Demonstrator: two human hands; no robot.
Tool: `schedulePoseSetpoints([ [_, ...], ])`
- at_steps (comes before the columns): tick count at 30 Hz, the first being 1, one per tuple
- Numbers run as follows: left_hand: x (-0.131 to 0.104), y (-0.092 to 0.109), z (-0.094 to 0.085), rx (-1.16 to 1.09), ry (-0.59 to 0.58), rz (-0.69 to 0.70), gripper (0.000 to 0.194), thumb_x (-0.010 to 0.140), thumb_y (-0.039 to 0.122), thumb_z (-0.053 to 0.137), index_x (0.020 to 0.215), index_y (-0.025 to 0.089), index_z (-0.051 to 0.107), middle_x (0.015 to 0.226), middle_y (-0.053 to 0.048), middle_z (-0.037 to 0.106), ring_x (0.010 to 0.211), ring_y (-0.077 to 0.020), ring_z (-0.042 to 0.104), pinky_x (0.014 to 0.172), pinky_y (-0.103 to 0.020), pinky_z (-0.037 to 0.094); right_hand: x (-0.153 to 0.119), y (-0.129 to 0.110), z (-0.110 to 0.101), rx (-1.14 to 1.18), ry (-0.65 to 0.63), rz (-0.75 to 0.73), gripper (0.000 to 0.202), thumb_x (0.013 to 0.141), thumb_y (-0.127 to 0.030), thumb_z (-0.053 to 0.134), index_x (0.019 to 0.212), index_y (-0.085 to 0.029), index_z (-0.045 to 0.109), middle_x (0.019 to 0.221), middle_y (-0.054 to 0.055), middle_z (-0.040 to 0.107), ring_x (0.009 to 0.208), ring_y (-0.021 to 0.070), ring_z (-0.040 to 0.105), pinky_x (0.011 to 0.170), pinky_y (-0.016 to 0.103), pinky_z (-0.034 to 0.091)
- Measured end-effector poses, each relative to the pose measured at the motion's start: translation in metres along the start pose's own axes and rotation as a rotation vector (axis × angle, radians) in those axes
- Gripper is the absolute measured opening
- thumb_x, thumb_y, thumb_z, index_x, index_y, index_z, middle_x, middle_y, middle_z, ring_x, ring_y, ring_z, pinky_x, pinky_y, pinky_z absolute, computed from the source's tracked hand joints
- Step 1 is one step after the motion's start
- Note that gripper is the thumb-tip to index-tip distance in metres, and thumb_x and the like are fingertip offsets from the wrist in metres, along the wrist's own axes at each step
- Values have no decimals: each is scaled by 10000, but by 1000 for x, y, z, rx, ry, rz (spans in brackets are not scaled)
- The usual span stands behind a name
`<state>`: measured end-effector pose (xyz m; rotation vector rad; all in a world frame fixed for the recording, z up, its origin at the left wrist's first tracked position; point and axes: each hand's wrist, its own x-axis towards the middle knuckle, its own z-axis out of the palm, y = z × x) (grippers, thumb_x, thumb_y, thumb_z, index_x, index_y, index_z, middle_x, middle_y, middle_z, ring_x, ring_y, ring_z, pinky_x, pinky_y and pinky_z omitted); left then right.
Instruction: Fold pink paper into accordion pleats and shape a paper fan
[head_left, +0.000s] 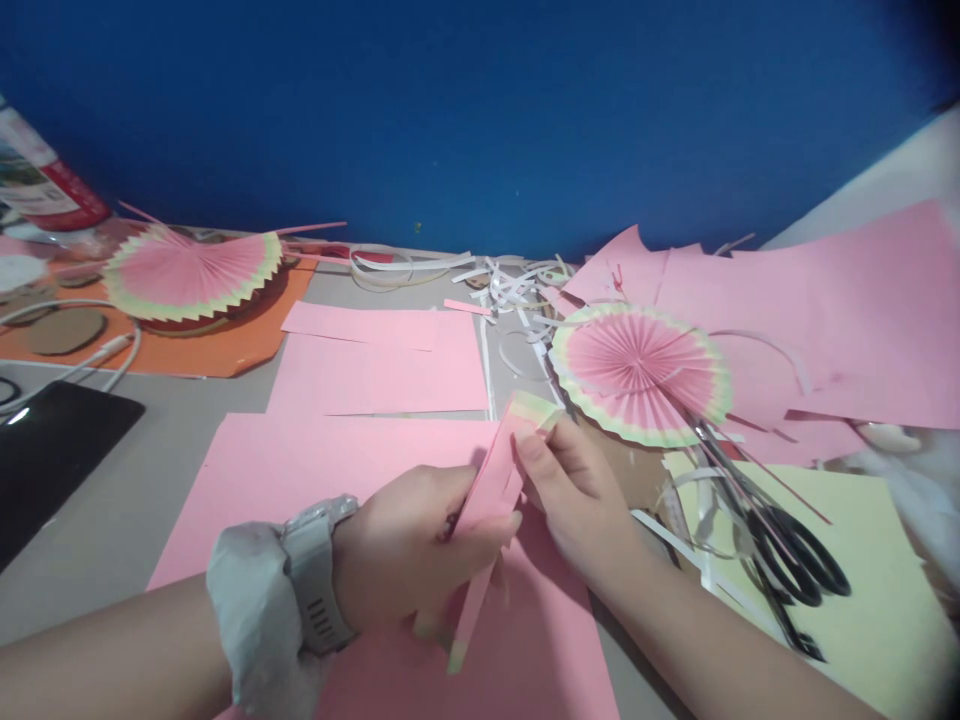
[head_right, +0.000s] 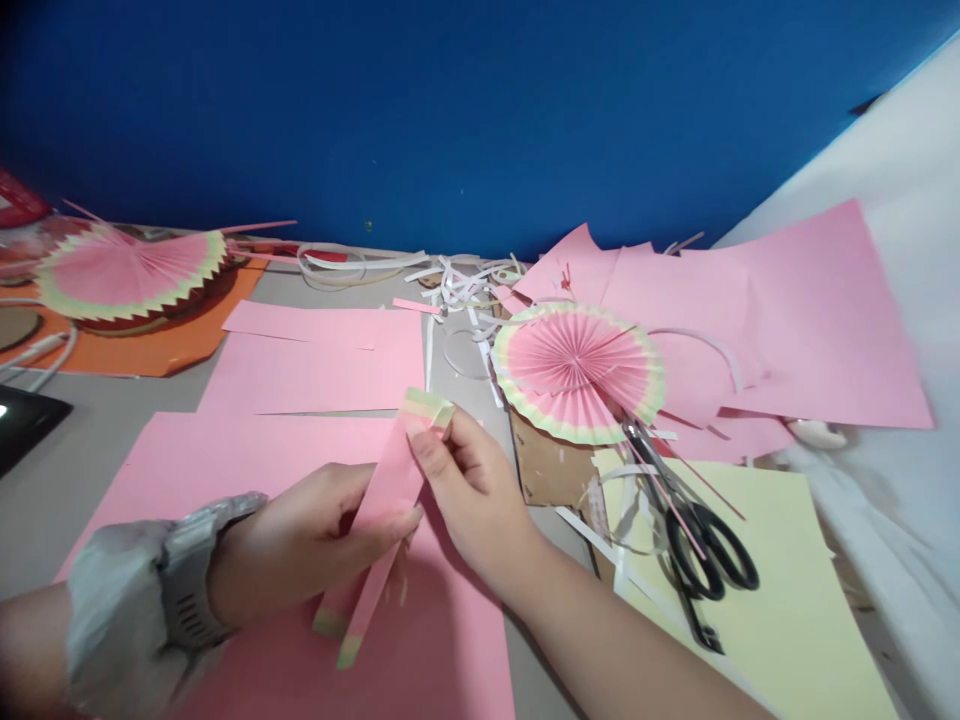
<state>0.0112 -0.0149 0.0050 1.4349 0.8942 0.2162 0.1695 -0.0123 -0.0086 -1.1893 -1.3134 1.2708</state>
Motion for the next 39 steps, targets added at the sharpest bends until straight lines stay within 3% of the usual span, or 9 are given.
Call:
schedulePoseSetpoints([
  [4,3,4,-2,26,68,101,393,899,384,403,728,140,658,741,-35,711,683,-163,646,640,-227,482,-1,-1,2,-9,-89,49,313,850,-443,516,661,-198,467,586,-51,452,505,82,429,494,204,393],
  [7,4,3,-3,7,22,70,485,921,412,337,688,138,662,664,-29,703,574,-131,633,581,-205,470,-2,-2,2,135,-172,96,265,878,-412,487,708,-212,450,541,-70,479,445,74,467,443,189,405],
  [9,3,0,-2,10,14,47,446,920,384,357,692,140,653,642,-23,701,547,-121,627,558,-195,461,-1,-1,1,230,-162,103,243,894,-388,473,724,-218,438,525,-86,484,407,62,475,411,171,403],
  [14,2,-3,0,-19,69,109,442,928,380,343,688,147,631,682,-17,705,666,-138,640,669,-218,470,1,-2,2,259,-197,103,278,880,-369,507,671,-197,446,500,-85,483,404,45,472,417,153,402],
  [18,3,-2,-2,38,75,160,511,943,382,302,623,157,630,608,-7,690,645,-120,629,734,-211,451,1,-5,3,304,-219,153,289,882,-365,505,660,-187,453,498,-85,484,398,32,453,432,146,415],
  [24,4,0,-4,-25,34,176,303,920,340,400,827,161,627,594,10,677,615,-118,644,733,-219,465,0,0,0,361,-218,261,307,893,-367,472,644,-187,475,381,-106,377,306,41,373,349,150,383],
  [28,4,4,-4,-51,38,141,226,893,330,463,898,166,617,587,24,671,592,-119,637,725,-229,464,0,2,0,356,-198,237,348,912,-381,431,630,-181,477,384,-88,422,318,56,421,370,177,424],
  [31,5,7,-5,-37,42,104,186,868,313,509,931,180,623,596,34,674,633,-120,640,747,-229,460,-1,0,2,312,-155,218,362,920,-388,418,626,-182,458,387,-93,403,324,44,397,360,155,387],
  [39,4,3,-7,-78,37,52,358,856,422,496,652,156,620,614,12,684,613,-108,620,679,-202,470,2,1,0,41,76,62,427,917,-392,439,558,-170,377,432,-88,338,376,21,295,361,149,239],
])
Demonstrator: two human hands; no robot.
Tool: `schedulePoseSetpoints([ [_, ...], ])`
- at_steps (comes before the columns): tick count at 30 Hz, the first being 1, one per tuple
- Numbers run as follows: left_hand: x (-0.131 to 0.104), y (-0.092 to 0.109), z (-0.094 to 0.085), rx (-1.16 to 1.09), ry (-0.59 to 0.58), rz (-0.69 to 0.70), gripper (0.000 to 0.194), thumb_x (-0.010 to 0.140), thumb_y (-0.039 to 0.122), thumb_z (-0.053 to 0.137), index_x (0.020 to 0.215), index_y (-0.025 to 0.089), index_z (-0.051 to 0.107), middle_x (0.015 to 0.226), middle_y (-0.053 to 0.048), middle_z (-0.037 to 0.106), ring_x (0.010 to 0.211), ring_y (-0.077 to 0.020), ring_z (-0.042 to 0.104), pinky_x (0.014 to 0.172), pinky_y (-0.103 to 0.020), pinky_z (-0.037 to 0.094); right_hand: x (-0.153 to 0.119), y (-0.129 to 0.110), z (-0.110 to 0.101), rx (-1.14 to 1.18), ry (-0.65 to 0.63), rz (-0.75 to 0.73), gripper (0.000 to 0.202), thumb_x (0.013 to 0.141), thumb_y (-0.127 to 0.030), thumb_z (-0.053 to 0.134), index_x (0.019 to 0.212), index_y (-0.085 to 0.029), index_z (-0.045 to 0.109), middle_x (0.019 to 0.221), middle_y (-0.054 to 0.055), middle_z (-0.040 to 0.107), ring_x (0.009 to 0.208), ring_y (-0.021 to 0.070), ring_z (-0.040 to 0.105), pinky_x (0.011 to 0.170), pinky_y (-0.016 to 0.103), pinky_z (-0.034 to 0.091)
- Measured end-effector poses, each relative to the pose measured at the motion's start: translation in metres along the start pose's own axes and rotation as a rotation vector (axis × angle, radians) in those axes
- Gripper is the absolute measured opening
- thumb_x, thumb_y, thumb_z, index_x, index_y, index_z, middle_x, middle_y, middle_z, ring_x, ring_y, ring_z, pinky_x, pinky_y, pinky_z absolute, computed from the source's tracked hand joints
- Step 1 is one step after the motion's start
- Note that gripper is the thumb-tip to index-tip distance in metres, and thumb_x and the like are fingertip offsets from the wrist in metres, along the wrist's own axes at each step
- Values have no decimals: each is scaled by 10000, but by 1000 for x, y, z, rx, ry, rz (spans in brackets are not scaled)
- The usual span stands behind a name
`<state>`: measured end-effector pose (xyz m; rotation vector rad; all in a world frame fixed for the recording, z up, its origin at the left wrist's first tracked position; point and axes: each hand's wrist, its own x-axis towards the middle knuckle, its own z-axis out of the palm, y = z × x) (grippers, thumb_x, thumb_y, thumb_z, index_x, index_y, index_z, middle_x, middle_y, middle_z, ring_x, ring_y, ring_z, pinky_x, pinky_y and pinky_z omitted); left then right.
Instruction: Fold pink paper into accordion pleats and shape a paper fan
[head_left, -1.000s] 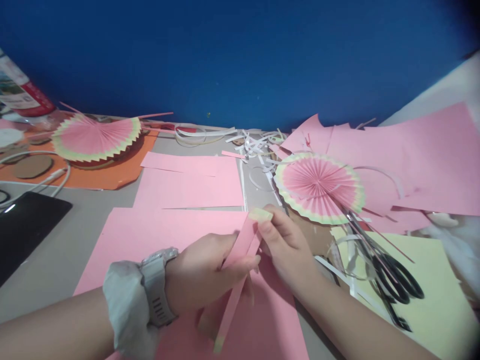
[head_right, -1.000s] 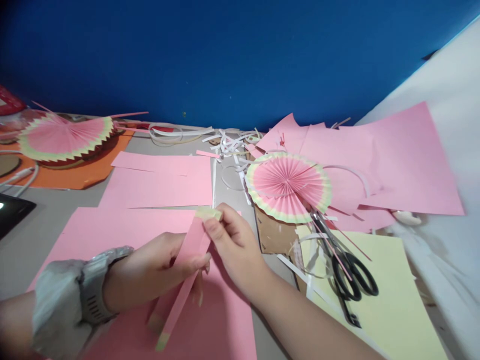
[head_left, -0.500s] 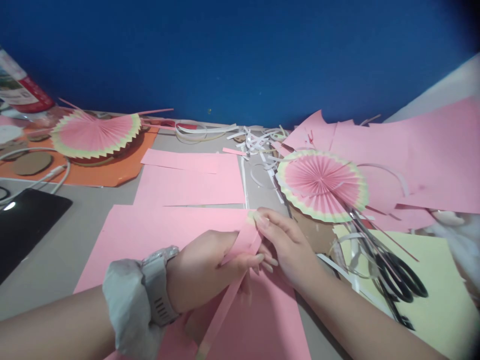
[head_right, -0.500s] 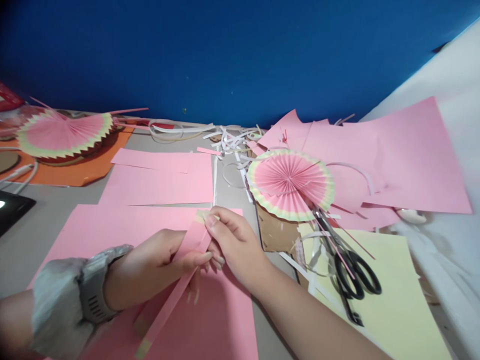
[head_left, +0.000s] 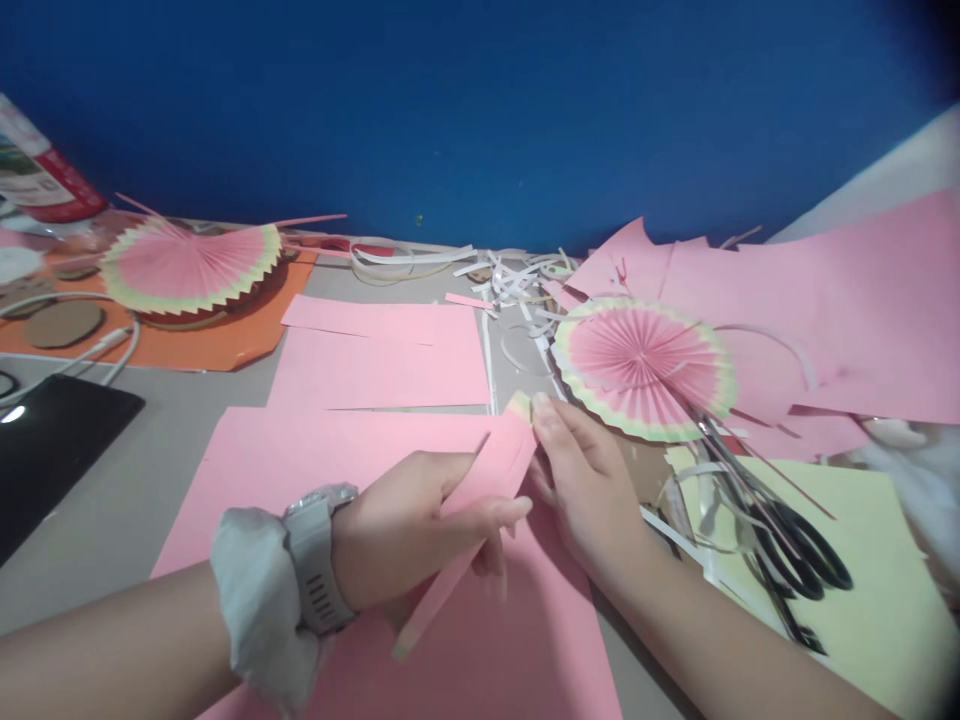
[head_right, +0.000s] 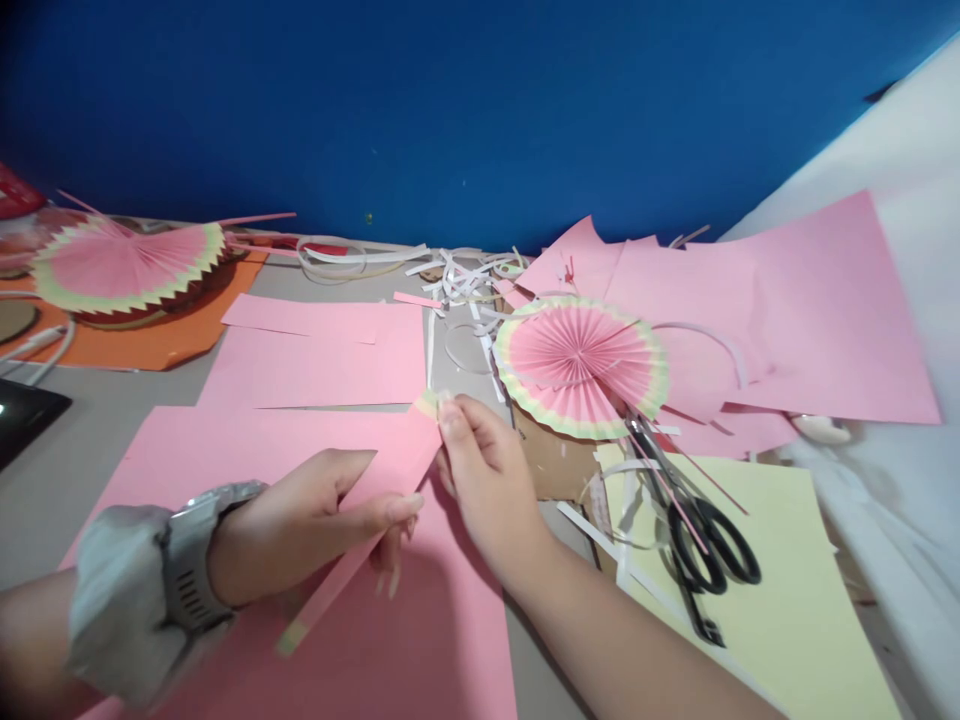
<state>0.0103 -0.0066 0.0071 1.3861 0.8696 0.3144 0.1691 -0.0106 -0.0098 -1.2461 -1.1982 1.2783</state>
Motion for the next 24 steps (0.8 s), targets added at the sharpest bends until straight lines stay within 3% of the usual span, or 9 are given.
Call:
schedulePoseSetpoints([
  [3,-1,0,0,-59,-28,0,348,851,430,499,670,153,605,612,-4,687,655,-128,636,700,-224,481,1,0,-1,-23,17,-17,423,922,-395,427,566,-173,370,444,-85,332,389,29,283,367,165,223],
  [8,-5,2,3,-43,-48,-3,370,850,450,490,682,148,625,639,2,689,461,-83,573,583,-205,473,0,-2,1,-18,-28,-13,412,921,-384,433,574,-175,359,458,-83,310,410,38,256,371,180,197],
  [11,-6,4,5,-67,-55,-4,355,841,418,511,642,145,619,615,-7,676,549,-100,603,547,-173,464,0,-1,1,60,14,-10,398,913,-392,447,585,-183,363,453,-89,279,396,42,211,358,193,158],
  [14,-4,7,5,-108,-84,-78,357,849,370,487,595,150,607,417,35,542,458,-92,545,484,-162,442,2,2,0,159,111,0,387,909,-406,449,596,-195,361,440,-94,253,374,49,175,353,211,132],
  [17,-1,8,4,-121,-94,-81,345,854,308,469,575,151,599,321,70,423,383,-80,491,538,-177,460,2,4,-2,175,190,-12,371,902,-399,466,600,-205,371,439,-88,286,373,61,210,360,227,157],
  [24,-1,-2,2,-132,-188,68,448,860,319,459,442,163,500,483,-11,566,645,-155,635,633,-226,488,8,1,-4,149,251,-18,374,871,-408,485,566,-237,353,454,-69,246,365,95,175,342,275,124],
])
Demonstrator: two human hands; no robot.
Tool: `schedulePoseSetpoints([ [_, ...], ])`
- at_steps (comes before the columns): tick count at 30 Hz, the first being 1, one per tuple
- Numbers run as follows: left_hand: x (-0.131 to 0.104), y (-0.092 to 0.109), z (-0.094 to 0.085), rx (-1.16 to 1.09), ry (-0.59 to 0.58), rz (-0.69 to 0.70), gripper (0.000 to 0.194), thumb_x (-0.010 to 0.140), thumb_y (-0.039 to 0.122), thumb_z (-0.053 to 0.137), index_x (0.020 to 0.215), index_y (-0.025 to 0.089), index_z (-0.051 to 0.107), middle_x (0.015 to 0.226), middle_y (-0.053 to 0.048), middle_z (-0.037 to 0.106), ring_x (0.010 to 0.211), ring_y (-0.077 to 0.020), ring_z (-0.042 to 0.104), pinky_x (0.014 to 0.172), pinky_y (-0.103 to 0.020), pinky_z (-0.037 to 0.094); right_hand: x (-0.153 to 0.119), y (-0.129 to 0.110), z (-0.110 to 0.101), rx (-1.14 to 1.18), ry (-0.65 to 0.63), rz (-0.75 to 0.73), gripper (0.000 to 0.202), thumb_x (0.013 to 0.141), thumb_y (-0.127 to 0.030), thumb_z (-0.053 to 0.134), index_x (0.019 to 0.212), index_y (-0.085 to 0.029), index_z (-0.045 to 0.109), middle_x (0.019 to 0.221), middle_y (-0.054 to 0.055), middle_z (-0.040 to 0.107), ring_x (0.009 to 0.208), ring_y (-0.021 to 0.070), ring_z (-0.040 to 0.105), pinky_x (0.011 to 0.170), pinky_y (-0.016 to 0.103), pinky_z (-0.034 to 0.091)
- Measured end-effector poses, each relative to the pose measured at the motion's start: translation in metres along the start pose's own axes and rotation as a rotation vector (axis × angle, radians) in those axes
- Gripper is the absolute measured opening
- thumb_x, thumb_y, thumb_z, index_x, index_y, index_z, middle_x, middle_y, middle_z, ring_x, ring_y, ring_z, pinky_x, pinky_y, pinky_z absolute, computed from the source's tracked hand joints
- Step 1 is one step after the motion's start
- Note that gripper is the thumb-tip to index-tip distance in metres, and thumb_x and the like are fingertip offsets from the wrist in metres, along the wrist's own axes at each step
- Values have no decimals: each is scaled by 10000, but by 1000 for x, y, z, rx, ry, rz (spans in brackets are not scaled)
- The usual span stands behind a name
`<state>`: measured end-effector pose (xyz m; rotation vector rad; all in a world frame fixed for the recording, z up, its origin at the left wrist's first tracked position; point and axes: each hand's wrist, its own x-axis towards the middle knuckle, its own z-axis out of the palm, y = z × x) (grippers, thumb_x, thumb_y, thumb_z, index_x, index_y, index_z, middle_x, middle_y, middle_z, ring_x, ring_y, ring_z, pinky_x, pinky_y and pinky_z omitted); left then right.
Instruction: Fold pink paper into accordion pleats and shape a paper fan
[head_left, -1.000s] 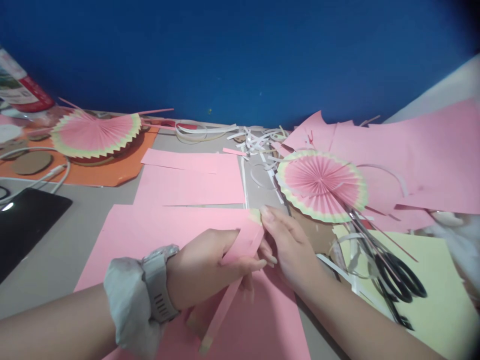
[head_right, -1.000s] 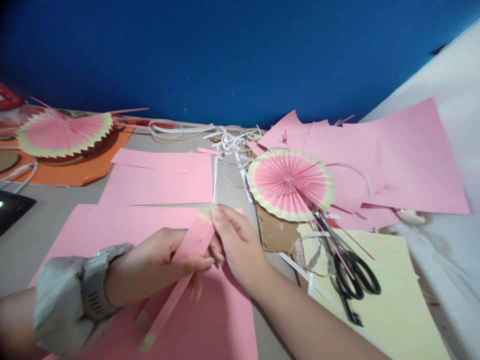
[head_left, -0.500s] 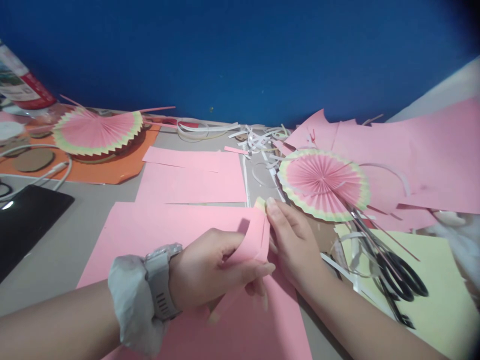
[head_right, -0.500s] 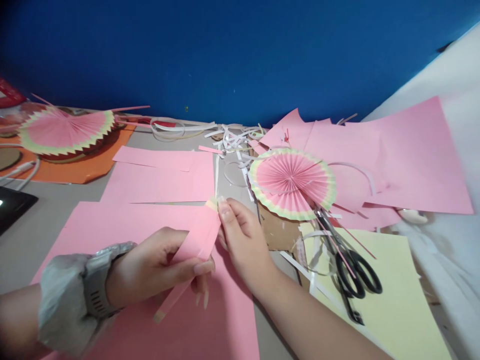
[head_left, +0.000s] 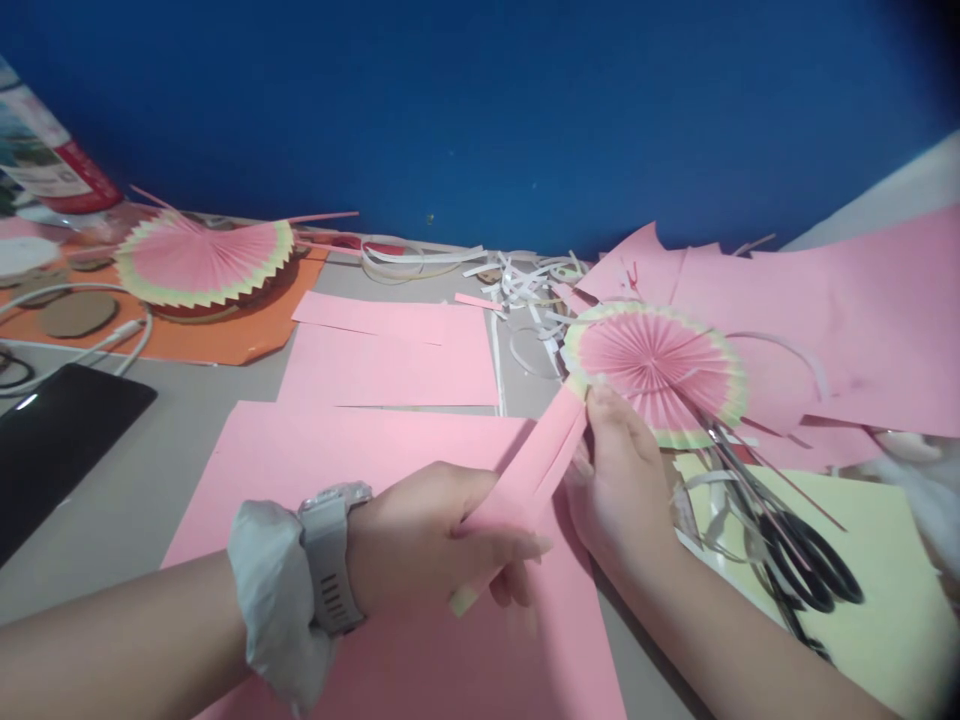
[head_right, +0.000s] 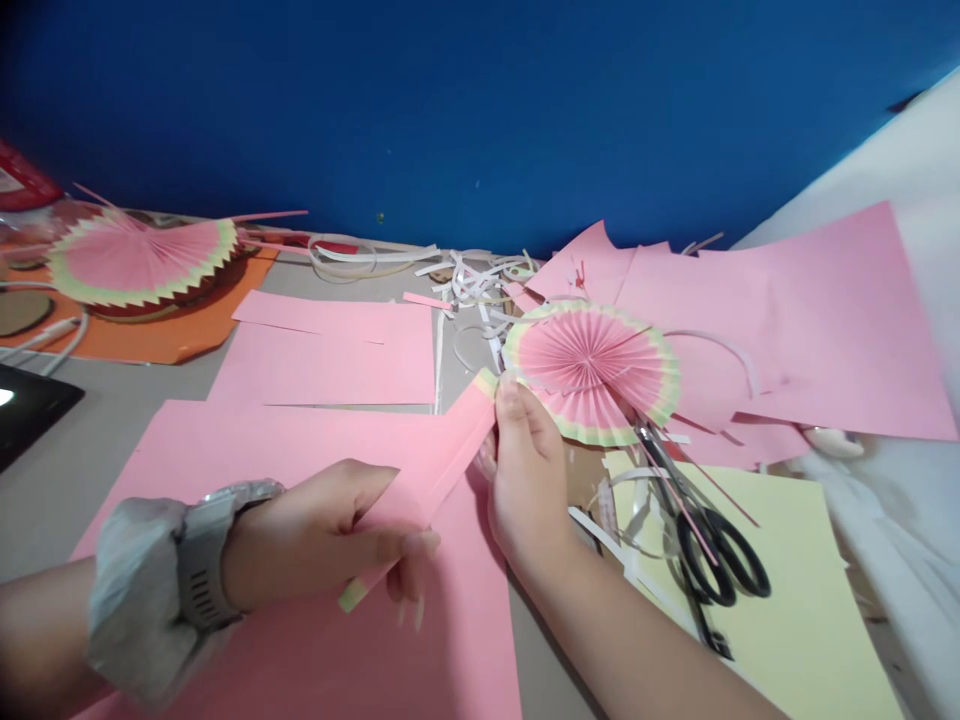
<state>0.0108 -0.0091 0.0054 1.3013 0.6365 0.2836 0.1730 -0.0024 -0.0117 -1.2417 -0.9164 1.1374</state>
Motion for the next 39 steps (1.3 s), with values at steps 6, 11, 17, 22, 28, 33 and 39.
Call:
schedulePoseSetpoints([
  [6,0,1,-1,93,18,30,318,846,332,525,657,123,672,582,-2,616,559,-87,568,583,-174,448,8,-7,-5,-217,42,-56,333,898,-320,407,572,-255,411,452,-46,291,367,123,250,367,286,239],
  [11,0,-2,-2,99,-10,47,305,843,340,536,639,133,629,597,9,629,540,-66,551,570,-150,430,8,-6,-9,-406,86,-242,289,902,-290,413,631,-259,508,463,-16,411,442,161,415,459,300,336],
  [17,-1,1,-1,72,15,-25,228,838,347,534,717,157,567,560,34,614,557,-76,556,600,-166,438,4,-18,-2,-258,90,-110,333,908,-229,404,582,-244,471,461,-38,332,405,128,293,414,276,299],
  [22,0,0,3,4,101,-51,127,807,282,567,769,161,561,597,32,629,553,-80,559,573,-172,436,4,-12,0,-33,79,-30,339,915,-363,379,597,-249,412,473,-43,319,395,127,292,375,275,262],
  [28,3,-1,2,11,108,-24,282,812,356,565,640,134,576,628,-22,635,598,-114,577,594,-213,443,-8,0,-2,-153,-224,-6,209,870,-362,514,713,-226,526,509,-66,392,401,82,337,382,231,285],
  [33,4,-4,2,-61,138,-12,456,884,469,410,572,145,489,685,-84,672,719,-183,656,640,-263,484,-11,-7,3,-190,-361,-83,236,912,-320,454,714,-206,513,566,-59,490,462,66,443,455,202,364],
  [39,4,-6,0,34,64,27,411,894,353,439,545,142,491,710,-63,669,755,-157,657,710,-244,483,-10,-2,0,-110,-280,24,314,884,-394,482,636,-202,470,455,-83,318,372,59,257,347,200,208],
])
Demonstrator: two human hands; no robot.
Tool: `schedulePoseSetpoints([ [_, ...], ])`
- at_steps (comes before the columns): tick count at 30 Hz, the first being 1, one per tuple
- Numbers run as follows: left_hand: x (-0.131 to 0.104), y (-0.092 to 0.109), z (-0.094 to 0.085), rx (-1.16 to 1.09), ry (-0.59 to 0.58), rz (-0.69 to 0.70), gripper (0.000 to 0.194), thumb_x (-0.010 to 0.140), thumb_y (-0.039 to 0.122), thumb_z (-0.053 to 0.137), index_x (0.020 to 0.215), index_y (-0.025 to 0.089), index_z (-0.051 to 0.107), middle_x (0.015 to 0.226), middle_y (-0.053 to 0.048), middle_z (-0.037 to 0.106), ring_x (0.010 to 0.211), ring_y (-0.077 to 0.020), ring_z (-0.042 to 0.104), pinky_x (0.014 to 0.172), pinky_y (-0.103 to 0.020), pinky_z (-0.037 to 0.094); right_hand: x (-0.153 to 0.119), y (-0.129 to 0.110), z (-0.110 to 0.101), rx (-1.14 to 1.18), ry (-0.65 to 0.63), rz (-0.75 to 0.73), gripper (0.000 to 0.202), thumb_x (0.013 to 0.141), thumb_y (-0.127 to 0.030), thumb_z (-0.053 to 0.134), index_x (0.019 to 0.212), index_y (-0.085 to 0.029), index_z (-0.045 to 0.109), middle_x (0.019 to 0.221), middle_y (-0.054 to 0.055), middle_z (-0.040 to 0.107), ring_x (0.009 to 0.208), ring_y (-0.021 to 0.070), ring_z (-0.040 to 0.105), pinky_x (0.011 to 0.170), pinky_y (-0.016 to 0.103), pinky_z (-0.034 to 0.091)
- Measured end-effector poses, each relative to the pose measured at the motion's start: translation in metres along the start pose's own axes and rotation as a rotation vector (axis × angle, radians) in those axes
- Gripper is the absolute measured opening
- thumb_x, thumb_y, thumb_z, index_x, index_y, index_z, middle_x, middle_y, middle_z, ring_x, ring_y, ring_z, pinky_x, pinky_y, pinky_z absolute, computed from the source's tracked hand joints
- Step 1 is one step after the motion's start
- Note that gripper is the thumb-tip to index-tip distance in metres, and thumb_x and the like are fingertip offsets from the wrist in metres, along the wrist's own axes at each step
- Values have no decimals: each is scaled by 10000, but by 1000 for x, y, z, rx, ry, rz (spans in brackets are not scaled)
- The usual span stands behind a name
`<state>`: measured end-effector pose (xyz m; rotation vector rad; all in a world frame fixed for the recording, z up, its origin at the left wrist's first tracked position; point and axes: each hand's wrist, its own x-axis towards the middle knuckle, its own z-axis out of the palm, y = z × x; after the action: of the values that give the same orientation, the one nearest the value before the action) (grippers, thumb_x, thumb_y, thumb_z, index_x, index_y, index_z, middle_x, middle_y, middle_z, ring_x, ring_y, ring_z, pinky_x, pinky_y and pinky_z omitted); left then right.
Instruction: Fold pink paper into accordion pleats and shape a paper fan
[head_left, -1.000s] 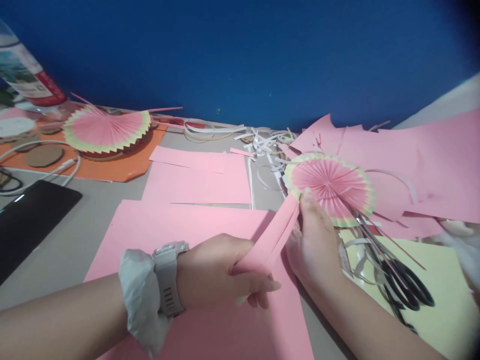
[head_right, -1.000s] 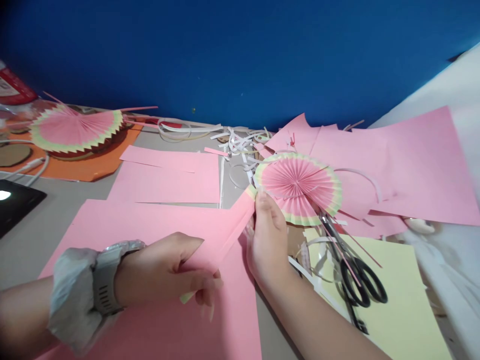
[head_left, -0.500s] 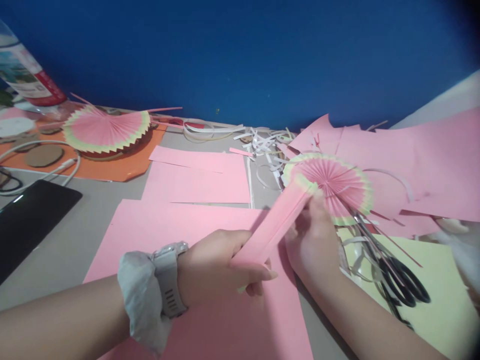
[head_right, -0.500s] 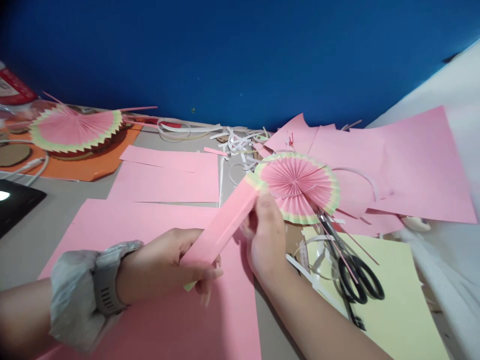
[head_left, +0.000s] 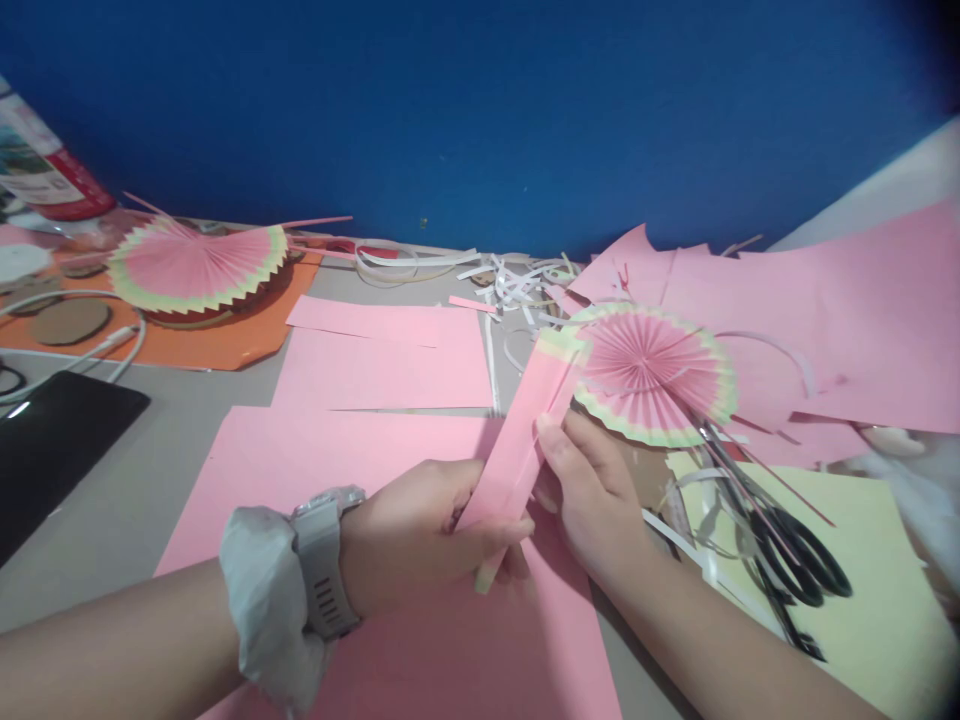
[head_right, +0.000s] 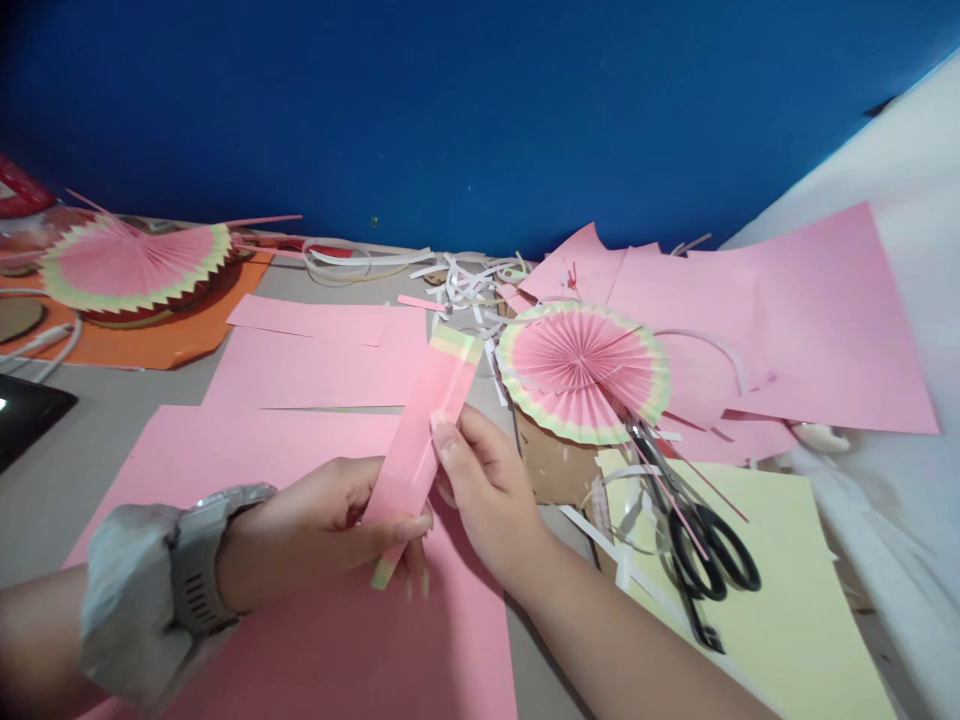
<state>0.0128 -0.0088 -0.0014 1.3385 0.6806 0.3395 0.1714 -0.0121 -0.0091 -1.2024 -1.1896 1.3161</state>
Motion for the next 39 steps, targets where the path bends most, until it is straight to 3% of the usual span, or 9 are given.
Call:
schedulePoseSetpoints([
  [6,-1,5,0,-22,19,-71,136,814,261,546,731,154,543,660,-2,631,666,-150,643,606,-234,479,4,3,-2,143,148,25,283,853,-355,531,630,-211,433,516,-74,320,407,65,255,377,195,250],
  [18,-5,7,0,229,-33,-25,223,848,344,519,745,155,576,683,-1,678,638,-108,627,612,-182,459,13,-23,4,-65,386,0,172,802,-140,495,663,-219,555,674,8,509,679,146,490,485,212,395],
  [24,-6,7,0,229,-29,-25,132,825,266,550,752,160,577,678,15,677,614,-88,617,583,-158,446,12,-19,2,15,350,38,257,846,-242,481,591,-231,455,528,-38,374,446,109,339,381,224,300],
  [28,-5,9,0,307,-77,0,190,822,340,569,771,158,588,662,14,658,595,-84,595,549,-146,424,13,-20,2,-5,415,72,213,857,-199,455,669,-216,552,615,-13,478,505,116,424,464,239,386],
  [31,-5,12,0,348,-84,-2,192,792,343,608,755,157,575,628,26,632,571,-79,572,528,-141,409,13,-18,1,-33,406,49,205,862,-231,467,688,-216,574,601,-19,475,482,115,416,434,241,358],
  [36,-6,12,2,281,-99,-93,223,821,368,561,749,157,562,564,35,590,502,-77,566,497,-145,425,14,-3,-3,161,348,72,201,867,-367,463,797,-232,595,634,-6,530,464,125,446,409,262,340],
  [39,-6,13,3,307,-95,-77,224,800,371,590,741,157,559,562,37,585,514,-82,562,499,-147,421,16,5,-6,239,350,83,195,851,-406,482,861,-242,589,690,6,568,471,138,465,405,274,343],
])
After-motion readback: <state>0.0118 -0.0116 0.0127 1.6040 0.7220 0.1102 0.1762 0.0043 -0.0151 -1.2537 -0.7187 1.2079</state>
